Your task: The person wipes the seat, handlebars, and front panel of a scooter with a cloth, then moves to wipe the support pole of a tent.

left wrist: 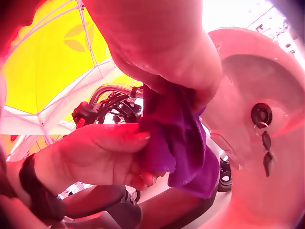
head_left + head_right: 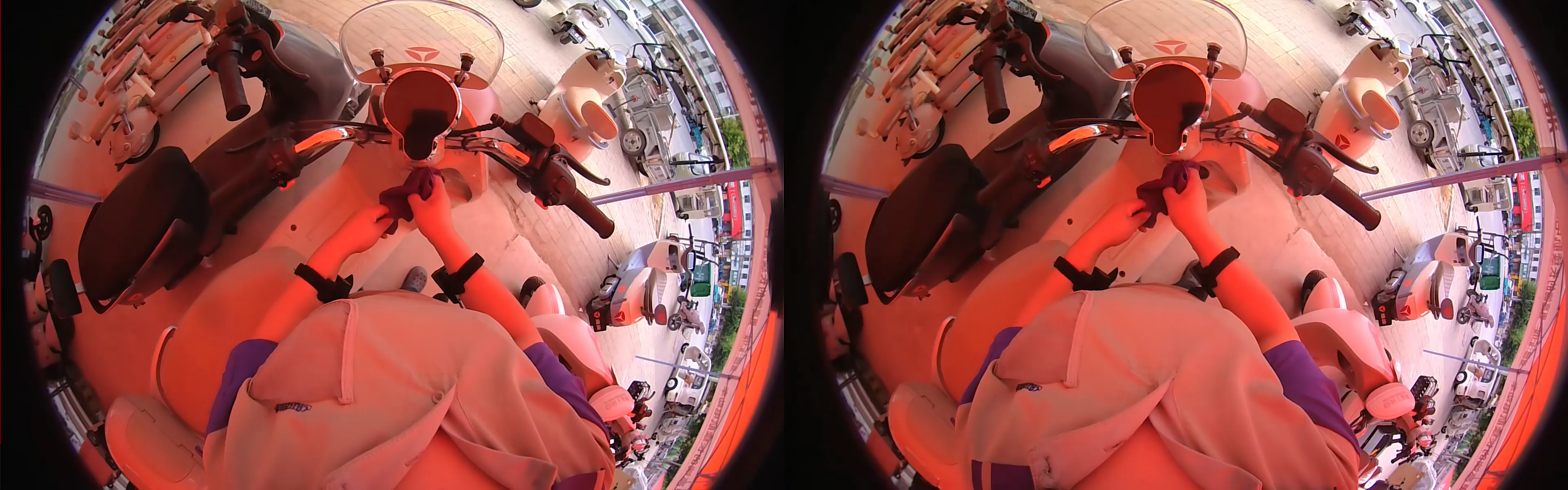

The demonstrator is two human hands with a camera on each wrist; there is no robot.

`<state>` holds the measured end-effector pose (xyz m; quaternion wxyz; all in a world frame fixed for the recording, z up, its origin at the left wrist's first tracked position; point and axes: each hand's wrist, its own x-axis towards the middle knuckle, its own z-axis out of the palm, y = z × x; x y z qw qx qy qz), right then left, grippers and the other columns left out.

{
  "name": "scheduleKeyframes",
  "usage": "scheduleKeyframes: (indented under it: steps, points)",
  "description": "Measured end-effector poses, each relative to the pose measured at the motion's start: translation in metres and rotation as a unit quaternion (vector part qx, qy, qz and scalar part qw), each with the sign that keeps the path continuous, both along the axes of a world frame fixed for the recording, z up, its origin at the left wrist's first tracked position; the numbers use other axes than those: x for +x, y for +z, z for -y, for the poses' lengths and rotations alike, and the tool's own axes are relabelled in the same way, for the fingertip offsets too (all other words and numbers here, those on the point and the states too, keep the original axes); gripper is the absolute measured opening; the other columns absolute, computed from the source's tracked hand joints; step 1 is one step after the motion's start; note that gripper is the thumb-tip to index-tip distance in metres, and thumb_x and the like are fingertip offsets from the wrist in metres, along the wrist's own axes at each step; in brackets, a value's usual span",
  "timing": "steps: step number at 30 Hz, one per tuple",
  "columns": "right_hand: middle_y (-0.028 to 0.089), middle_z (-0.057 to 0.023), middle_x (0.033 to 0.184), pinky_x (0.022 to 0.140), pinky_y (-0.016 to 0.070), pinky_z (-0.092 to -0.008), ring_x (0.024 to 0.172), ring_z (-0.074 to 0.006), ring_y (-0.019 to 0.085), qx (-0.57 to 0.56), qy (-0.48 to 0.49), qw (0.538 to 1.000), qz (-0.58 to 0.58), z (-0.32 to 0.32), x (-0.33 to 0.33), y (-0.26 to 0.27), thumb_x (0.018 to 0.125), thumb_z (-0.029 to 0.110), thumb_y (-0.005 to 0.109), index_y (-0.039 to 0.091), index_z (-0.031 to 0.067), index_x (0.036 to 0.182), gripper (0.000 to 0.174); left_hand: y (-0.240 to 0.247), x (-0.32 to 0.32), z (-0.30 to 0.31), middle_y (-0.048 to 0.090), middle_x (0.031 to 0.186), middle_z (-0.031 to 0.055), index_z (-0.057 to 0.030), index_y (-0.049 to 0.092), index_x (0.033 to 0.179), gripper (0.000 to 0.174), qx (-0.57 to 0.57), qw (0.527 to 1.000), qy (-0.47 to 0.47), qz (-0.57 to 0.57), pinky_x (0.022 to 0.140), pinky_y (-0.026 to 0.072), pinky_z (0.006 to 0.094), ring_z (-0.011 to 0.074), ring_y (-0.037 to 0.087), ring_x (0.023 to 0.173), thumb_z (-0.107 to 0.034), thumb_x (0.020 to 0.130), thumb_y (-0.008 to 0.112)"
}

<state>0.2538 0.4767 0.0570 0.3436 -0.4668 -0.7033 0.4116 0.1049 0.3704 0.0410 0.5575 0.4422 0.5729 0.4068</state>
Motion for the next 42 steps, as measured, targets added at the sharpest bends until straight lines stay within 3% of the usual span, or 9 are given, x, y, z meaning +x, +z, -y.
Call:
scheduleKeyframes:
  steps: [7, 13, 18, 21, 27, 28, 34, 38, 42]
  points:
    - [0.057, -0.0109, 0.093, 0.075, 0.0484, -0.0354, 0.086, -0.0238, 0.059, -0.019, 0.001, 0.997, -0.073, 0.015, -0.030, 0.052, 0.074, 0.004, 0.064, 0.049, 0.0013, 0.098, 0.028, 0.039, -0.020, 0.000, 0.066, 0.085, 0.0076, 0.0007, 0.060, 0.105, 0.021, 0.040, 0.996, 0.073, -0.035, 0.076, 0.0500, 0.0319, 0.0165, 0.063, 0.077, -0.016, 0.097, 0.051]
    - [0.057, -0.0121, 0.094, 0.076, 0.0480, -0.0351, 0.086, -0.0245, 0.060, -0.057, 0.042, 0.996, -0.052, 0.010, -0.026, 0.038, 0.075, 0.005, 0.065, 0.049, 0.0031, 0.098, 0.029, 0.047, -0.019, 0.005, 0.066, 0.087, 0.0050, 0.0000, 0.061, 0.107, 0.022, 0.048, 0.987, 0.151, -0.001, 0.075, 0.0490, 0.0290, 0.0128, 0.060, 0.076, -0.018, 0.099, 0.052]
    - [0.057, -0.0158, 0.099, 0.081, 0.0479, -0.0375, 0.094, -0.0294, 0.060, -0.033, -0.010, 0.992, -0.125, 0.022, -0.008, 0.039, 0.075, 0.007, 0.067, 0.051, 0.0024, 0.101, 0.031, 0.039, -0.001, -0.039, 0.065, 0.089, 0.0021, -0.0020, 0.062, 0.108, 0.022, 0.110, 0.974, 0.196, 0.033, 0.072, 0.0484, 0.0264, 0.0080, 0.058, 0.078, -0.020, 0.100, 0.051]
    - [0.057, -0.0182, 0.100, 0.083, 0.0478, -0.0406, 0.097, -0.0348, 0.059, -0.054, -0.055, 0.991, -0.113, 0.038, 0.030, 0.037, 0.074, 0.007, 0.067, 0.052, 0.0018, 0.101, 0.031, 0.035, 0.025, -0.061, 0.065, 0.092, 0.0012, -0.0027, 0.062, 0.111, 0.023, 0.093, 0.987, 0.082, 0.103, 0.072, 0.0484, 0.0265, 0.0081, 0.058, 0.079, -0.020, 0.101, 0.050]
    - [0.054, -0.0232, 0.106, 0.083, 0.0478, -0.0424, 0.095, -0.0381, 0.058, -0.046, -0.199, 0.976, -0.082, 0.101, 0.126, 0.061, 0.073, 0.011, 0.070, 0.053, 0.0012, 0.101, 0.035, 0.056, 0.117, -0.039, 0.066, 0.101, 0.0021, -0.0039, 0.060, 0.118, 0.027, 0.055, 0.989, -0.116, 0.069, 0.071, 0.0505, 0.0257, 0.0107, 0.063, 0.087, -0.023, 0.101, 0.052]
    - [0.058, -0.0146, 0.092, 0.070, 0.0520, -0.0348, 0.082, -0.0242, 0.061, 0.003, -0.226, 0.973, -0.050, 0.114, 0.140, 0.060, 0.076, 0.004, 0.064, 0.054, 0.0013, 0.103, 0.029, 0.058, 0.126, -0.031, 0.066, 0.104, 0.0024, -0.0052, 0.059, 0.119, 0.027, 0.045, 0.986, -0.141, 0.083, 0.071, 0.0514, 0.0258, 0.0115, 0.064, 0.088, -0.024, 0.101, 0.053]
    - [0.059, -0.0162, 0.098, 0.083, 0.0488, -0.0379, 0.090, -0.0285, 0.060, -0.078, -0.181, 0.971, -0.137, 0.192, 0.234, 0.089, 0.078, 0.009, 0.063, 0.054, 0.0025, 0.104, 0.029, 0.047, 0.158, -0.014, 0.067, 0.100, 0.0059, -0.0053, 0.061, 0.108, 0.022, -0.047, 0.975, -0.147, 0.158, 0.071, 0.0508, 0.0285, 0.0165, 0.065, 0.086, -0.020, 0.100, 0.047]
    - [0.057, -0.0158, 0.106, 0.089, 0.0463, -0.0379, 0.100, -0.0310, 0.057, -0.013, -0.232, 0.971, -0.062, 0.261, 0.299, 0.097, 0.077, 0.012, 0.065, 0.050, 0.0044, 0.113, 0.039, 0.056, 0.248, 0.023, 0.067, 0.095, 0.0082, 0.0000, 0.061, 0.105, 0.022, -0.079, 0.948, -0.198, 0.239, 0.077, 0.0525, 0.0331, 0.0190, 0.065, 0.085, -0.015, 0.098, 0.046]
    - [0.059, -0.0154, 0.108, 0.087, 0.0475, -0.0380, 0.099, -0.0317, 0.059, 0.075, -0.411, 0.906, -0.074, 0.342, 0.387, 0.112, 0.077, 0.013, 0.066, 0.050, 0.0057, 0.118, 0.044, 0.076, 0.377, 0.101, 0.068, 0.099, 0.0082, 0.0022, 0.062, 0.110, 0.026, -0.068, 0.915, -0.352, 0.185, 0.083, 0.0521, 0.0307, 0.0170, 0.066, 0.090, -0.018, 0.100, 0.050]
